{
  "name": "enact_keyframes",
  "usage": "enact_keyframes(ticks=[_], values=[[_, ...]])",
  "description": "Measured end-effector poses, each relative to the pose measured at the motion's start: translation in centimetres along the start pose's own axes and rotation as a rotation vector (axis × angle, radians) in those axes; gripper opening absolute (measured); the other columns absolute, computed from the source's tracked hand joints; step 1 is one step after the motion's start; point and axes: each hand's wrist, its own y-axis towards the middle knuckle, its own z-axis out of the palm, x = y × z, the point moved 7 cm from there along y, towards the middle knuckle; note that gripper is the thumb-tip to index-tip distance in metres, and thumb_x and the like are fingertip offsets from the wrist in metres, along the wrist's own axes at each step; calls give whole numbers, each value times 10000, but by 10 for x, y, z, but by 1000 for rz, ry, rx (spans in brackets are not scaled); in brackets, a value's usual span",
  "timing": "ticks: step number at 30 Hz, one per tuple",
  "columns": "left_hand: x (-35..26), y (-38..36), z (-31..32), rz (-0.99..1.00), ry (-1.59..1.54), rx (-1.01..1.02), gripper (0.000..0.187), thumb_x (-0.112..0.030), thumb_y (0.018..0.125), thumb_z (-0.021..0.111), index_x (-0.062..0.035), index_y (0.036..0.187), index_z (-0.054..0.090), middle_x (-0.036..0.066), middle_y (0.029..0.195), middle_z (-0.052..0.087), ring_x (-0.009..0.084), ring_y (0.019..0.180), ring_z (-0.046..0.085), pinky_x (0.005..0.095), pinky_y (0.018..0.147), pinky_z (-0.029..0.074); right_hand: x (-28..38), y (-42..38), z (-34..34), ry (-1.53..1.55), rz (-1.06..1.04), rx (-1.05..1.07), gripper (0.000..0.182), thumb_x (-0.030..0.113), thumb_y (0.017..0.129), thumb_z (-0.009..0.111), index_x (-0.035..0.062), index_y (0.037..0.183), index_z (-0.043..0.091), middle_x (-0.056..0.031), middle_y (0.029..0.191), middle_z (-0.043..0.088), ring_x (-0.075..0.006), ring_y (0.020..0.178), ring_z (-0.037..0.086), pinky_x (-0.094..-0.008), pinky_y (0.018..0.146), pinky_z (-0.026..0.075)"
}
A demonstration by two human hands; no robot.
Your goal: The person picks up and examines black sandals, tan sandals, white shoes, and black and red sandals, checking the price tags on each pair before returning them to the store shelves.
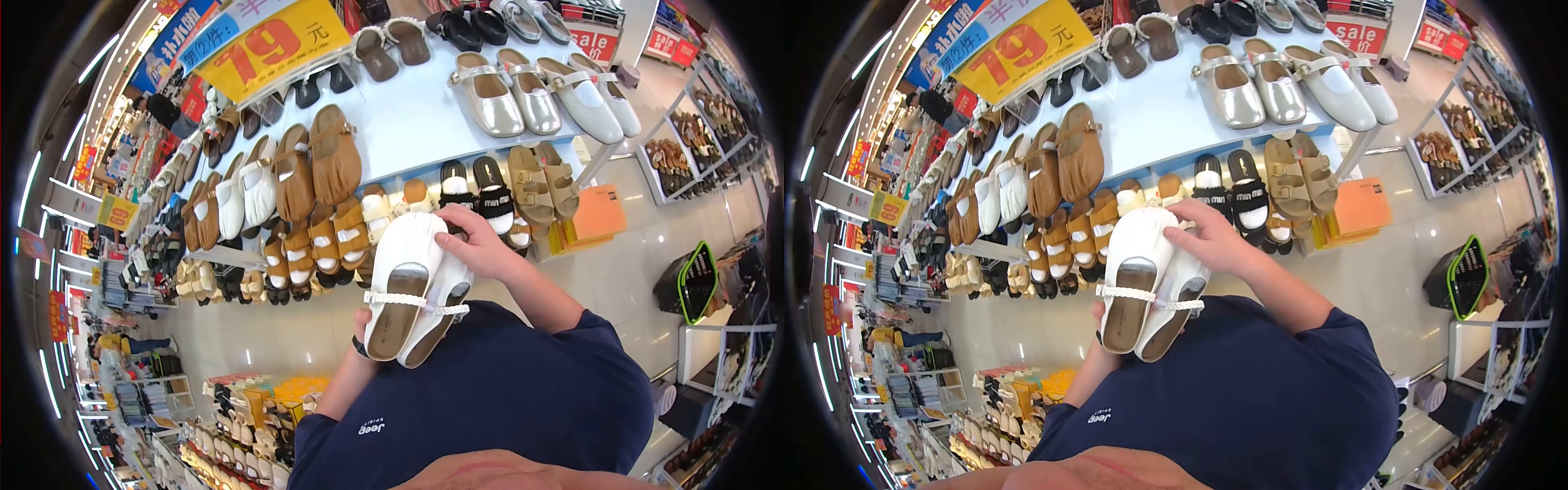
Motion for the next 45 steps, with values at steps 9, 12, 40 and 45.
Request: enact_keyframes(ticks=[9, 12, 40, 45], values=[[-7, 17, -4, 40, 117, -57, 943, -521, 682, 684, -9, 1403, 356, 200, 1327, 504, 383, 1190, 520, 520, 1003, 431, -21, -30, 12, 97, 220, -116, 641, 361, 934, 552, 38, 1431, 309, -303, 1453, 192, -410, 1394, 167, -452, 1121, 215], [-1, 12, -26, -3, 213, -137, 925, -454, 671, 687, 5, 1401, 351, 215, 1333, 491, 335, 1205, 520, 443, 1031, 428, -20, -34, 19, 155, 284, -121, 753, 389, 928, 561, 37, 1479, 189, -323, 1496, 45, -405, 1434, 44, -456, 1140, 175], [-7, 44, 103, 630, 2145, -496, 1121, -495, 604, 826, -45, 1456, 255, 425, 1443, -13, 585, 1348, 52, 647, 1059, 166, -30, -29, 44, 1442, 397, -127, 417, 265, 983, 485, 37, 1332, 468, -113, 1217, 591, -222, 1061, 614, -392, 905, 532], [9, 43, 96, 722, 2198, -391, 1090, -486, 599, 835, -88, 1455, 291, 440, 1438, -40, 604, 1345, 27, 677, 1041, 160, -32, -40, 37, 1441, 359, -220, 413, 259, 983, 486, 37, 1331, 470, -112, 1215, 592, -220, 1059, 614, -390, 904, 532]])
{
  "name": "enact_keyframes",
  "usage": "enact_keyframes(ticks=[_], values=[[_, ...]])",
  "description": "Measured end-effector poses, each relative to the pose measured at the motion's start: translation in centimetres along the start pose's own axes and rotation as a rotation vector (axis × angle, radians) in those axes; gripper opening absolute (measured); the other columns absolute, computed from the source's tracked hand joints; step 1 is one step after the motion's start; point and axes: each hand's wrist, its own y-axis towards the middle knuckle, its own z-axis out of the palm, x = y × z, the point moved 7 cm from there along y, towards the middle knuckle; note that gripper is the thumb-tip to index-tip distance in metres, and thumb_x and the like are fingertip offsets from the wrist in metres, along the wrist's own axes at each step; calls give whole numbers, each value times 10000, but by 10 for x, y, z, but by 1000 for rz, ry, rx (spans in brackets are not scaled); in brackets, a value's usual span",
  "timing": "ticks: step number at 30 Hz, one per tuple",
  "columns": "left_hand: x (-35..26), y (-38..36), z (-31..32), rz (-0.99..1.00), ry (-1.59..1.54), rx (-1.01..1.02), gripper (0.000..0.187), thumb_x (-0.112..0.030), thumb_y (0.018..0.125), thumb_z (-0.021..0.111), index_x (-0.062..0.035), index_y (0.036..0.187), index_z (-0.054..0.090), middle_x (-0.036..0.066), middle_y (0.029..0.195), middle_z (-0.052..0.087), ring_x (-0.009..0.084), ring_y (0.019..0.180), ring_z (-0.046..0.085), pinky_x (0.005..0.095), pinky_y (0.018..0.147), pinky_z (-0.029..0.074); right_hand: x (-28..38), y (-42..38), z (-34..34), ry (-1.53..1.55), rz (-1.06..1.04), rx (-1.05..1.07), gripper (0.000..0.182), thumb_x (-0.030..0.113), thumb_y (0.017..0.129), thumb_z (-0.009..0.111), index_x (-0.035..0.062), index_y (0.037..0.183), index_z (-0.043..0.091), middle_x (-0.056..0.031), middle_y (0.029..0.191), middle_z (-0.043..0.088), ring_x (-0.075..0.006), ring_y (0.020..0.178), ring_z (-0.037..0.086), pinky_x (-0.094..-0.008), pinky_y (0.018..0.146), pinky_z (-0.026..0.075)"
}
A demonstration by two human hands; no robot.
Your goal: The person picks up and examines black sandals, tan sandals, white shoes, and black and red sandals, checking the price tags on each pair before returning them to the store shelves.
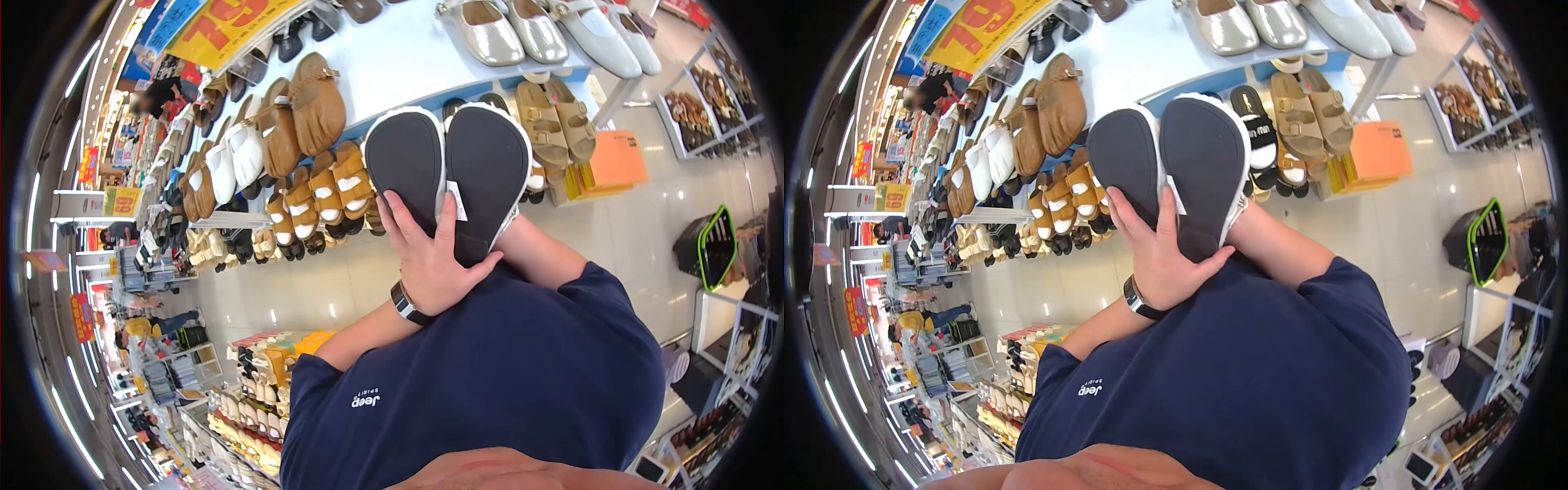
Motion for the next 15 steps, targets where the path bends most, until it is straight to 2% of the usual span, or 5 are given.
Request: enact_keyframes(ticks=[7, 13, 15], values=[[-3, 2, 1, 20, -86, -82, 1024, -399, 530, 898, -98, 1358, 378, 389, 1470, 47, 555, 1356, 132, 652, 1047, 196, 4, 1, -3, -23, -55, -12, 408, 250, 983, 487, 37, 1331, 472, -111, 1214, 593, -217, 1057, 615, -387, 902, 532], [-4, 2, 5, 15, -97, -101, 991, -393, 526, 900, -96, 1326, 396, 391, 1463, 81, 557, 1346, 161, 653, 1045, 199, 10, -1, -7, -67, -86, 11, 404, 242, 982, 489, 37, 1330, 475, -110, 1212, 595, -214, 1054, 615, -384, 901, 533], [-4, 3, 5, 14, -94, -100, 971, -403, 546, 885, -122, 1345, 408, 377, 1462, 96, 594, 1320, 161, 667, 1009, 251, 12, -2, -9, -83, -98, 21, 402, 239, 982, 489, 37, 1330, 475, -110, 1212, 595, -214, 1054, 615, -384, 901, 533]])
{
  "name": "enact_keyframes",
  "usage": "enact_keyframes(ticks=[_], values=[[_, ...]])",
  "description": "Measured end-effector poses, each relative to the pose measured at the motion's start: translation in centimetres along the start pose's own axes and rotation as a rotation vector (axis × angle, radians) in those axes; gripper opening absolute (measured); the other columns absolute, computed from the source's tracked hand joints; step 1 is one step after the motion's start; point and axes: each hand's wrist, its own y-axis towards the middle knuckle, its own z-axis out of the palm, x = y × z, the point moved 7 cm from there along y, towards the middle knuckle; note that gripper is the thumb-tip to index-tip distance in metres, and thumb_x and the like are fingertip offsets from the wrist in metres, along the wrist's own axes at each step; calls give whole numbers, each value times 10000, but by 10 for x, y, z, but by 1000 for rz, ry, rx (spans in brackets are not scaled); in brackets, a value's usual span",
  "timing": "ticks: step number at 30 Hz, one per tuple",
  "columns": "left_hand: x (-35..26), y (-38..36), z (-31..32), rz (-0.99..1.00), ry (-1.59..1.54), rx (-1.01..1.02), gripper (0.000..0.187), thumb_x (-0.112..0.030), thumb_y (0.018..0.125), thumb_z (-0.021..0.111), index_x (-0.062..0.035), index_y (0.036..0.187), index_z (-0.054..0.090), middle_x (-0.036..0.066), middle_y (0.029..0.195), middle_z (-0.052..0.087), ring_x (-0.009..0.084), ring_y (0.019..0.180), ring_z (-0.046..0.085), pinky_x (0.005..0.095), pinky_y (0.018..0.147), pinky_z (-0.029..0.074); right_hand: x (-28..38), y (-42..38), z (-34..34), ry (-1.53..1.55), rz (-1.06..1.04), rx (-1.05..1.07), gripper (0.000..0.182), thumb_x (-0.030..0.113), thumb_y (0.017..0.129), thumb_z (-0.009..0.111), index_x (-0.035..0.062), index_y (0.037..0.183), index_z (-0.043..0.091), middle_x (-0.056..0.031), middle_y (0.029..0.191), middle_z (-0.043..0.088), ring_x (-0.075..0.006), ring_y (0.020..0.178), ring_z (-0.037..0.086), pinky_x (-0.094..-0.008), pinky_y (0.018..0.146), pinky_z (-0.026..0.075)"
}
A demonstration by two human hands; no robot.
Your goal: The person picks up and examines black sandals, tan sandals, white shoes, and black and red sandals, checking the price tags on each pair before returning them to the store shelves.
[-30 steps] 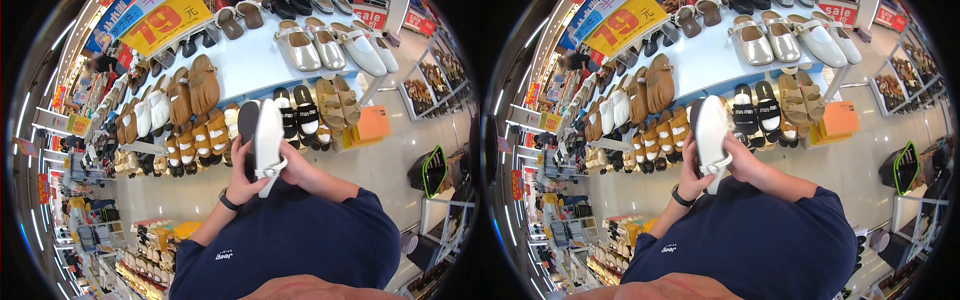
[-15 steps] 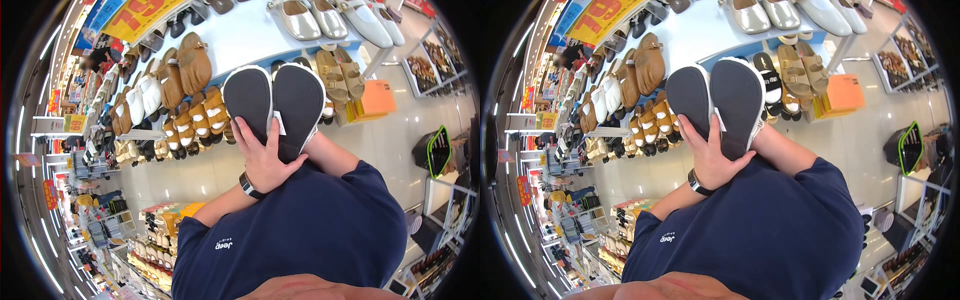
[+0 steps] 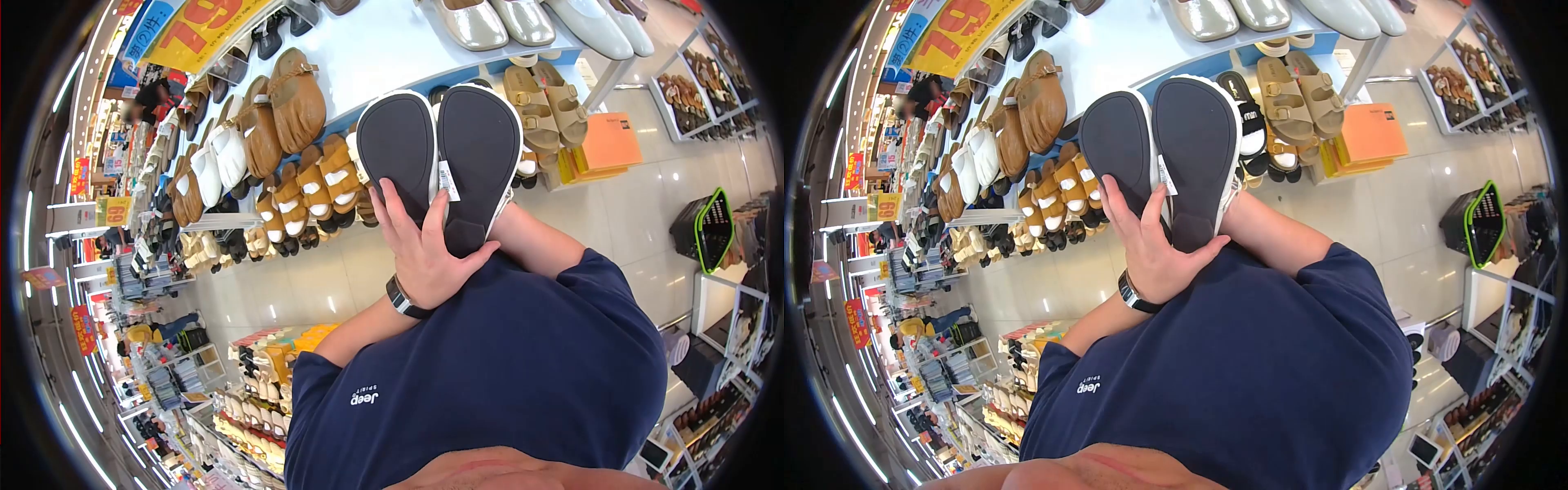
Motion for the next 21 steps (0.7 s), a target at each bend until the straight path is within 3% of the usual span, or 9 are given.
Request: enact_keyframes(ticks=[21], values=[[-2, 2, 4, -9, 25, 46, 946, -415, 558, 876, -143, 1351, 438, 373, 1456, 100, 617, 1301, 161, 668, 982, 291, 15, 7, -5, -131, -123, 106, 388, 212, 981, 493, 37, 1327, 483, -107, 1206, 599, -205, 1046, 617, -374, 897, 534]])
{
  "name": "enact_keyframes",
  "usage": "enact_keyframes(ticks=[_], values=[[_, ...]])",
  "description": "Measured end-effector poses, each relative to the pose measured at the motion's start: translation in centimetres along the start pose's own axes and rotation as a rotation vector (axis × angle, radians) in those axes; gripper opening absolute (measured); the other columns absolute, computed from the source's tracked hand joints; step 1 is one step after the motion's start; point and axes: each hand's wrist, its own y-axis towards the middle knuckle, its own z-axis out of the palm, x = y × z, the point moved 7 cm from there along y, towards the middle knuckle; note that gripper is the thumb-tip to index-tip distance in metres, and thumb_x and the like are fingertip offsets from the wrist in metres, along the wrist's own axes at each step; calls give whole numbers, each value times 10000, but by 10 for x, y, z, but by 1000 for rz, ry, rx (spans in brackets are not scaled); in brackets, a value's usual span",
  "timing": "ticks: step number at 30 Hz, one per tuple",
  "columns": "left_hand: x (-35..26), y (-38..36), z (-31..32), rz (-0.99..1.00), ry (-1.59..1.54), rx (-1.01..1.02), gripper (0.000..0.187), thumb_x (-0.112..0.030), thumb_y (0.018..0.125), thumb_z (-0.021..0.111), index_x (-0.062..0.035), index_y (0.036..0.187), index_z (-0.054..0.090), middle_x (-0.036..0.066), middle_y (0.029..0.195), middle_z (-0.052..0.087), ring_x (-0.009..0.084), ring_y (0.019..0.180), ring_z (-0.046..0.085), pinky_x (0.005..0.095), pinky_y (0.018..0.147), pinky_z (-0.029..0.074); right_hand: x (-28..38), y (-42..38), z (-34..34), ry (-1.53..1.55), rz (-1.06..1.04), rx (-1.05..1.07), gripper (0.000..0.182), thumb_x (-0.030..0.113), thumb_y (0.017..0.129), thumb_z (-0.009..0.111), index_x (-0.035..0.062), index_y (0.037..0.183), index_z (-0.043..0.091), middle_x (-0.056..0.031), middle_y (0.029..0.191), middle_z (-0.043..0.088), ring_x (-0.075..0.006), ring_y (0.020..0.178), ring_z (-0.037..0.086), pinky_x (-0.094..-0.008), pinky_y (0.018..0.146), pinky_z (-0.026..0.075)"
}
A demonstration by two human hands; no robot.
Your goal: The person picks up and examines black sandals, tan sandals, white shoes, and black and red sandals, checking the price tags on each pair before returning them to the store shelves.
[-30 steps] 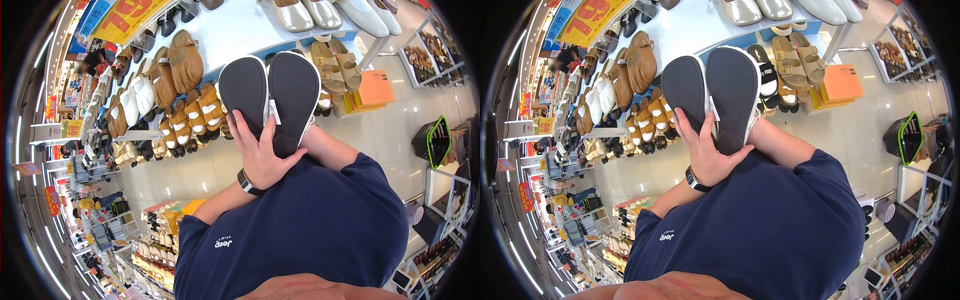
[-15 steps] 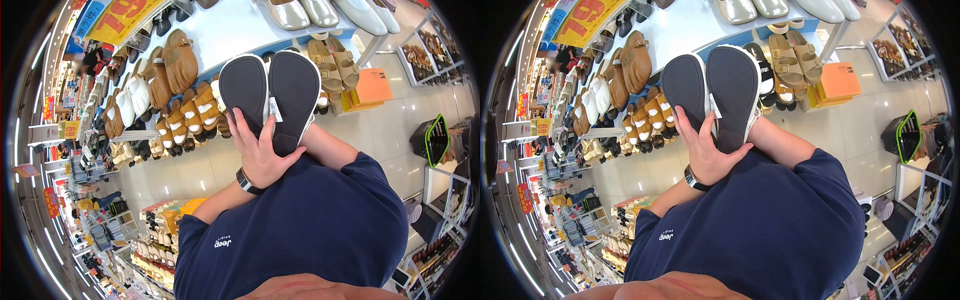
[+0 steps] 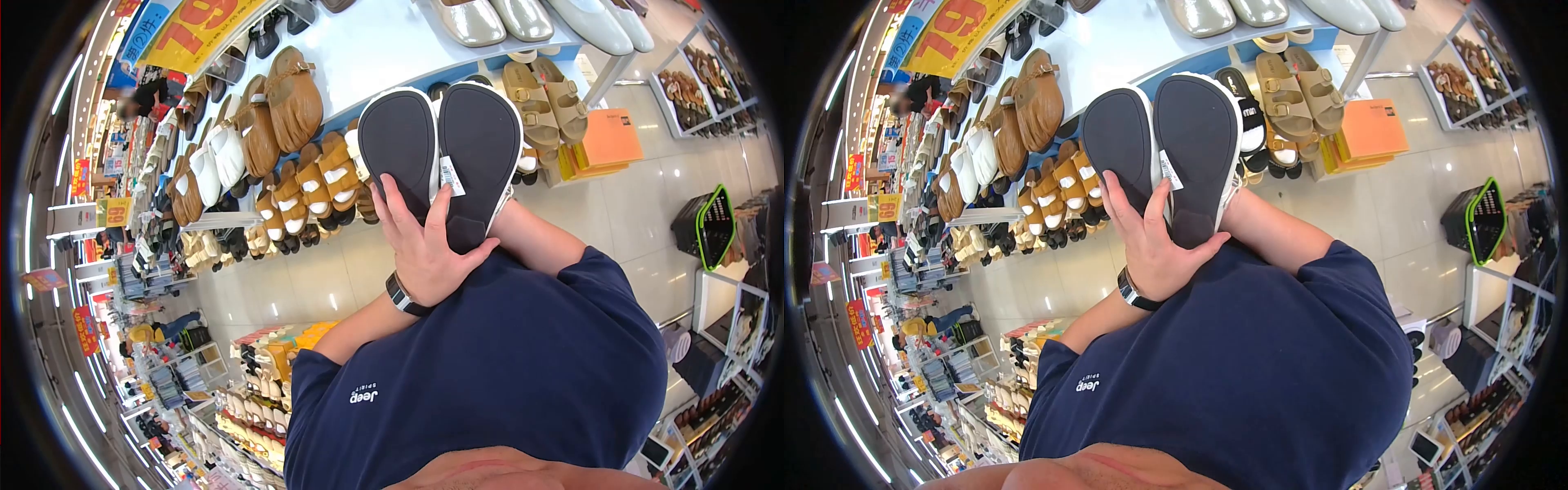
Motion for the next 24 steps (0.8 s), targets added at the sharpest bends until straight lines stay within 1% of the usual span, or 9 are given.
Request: enact_keyframes(ticks=[24], values=[[1, -5, 1, -48, 10, 13, 956, -426, 556, 874, -163, 1361, 431, 372, 1461, 88, 633, 1291, 161, 670, 970, 299, 6, 0, 1, -164, -119, 140, 374, 181, 979, 497, 36, 1324, 491, -103, 1201, 604, -195, 1038, 619, -363, 892, 535]])
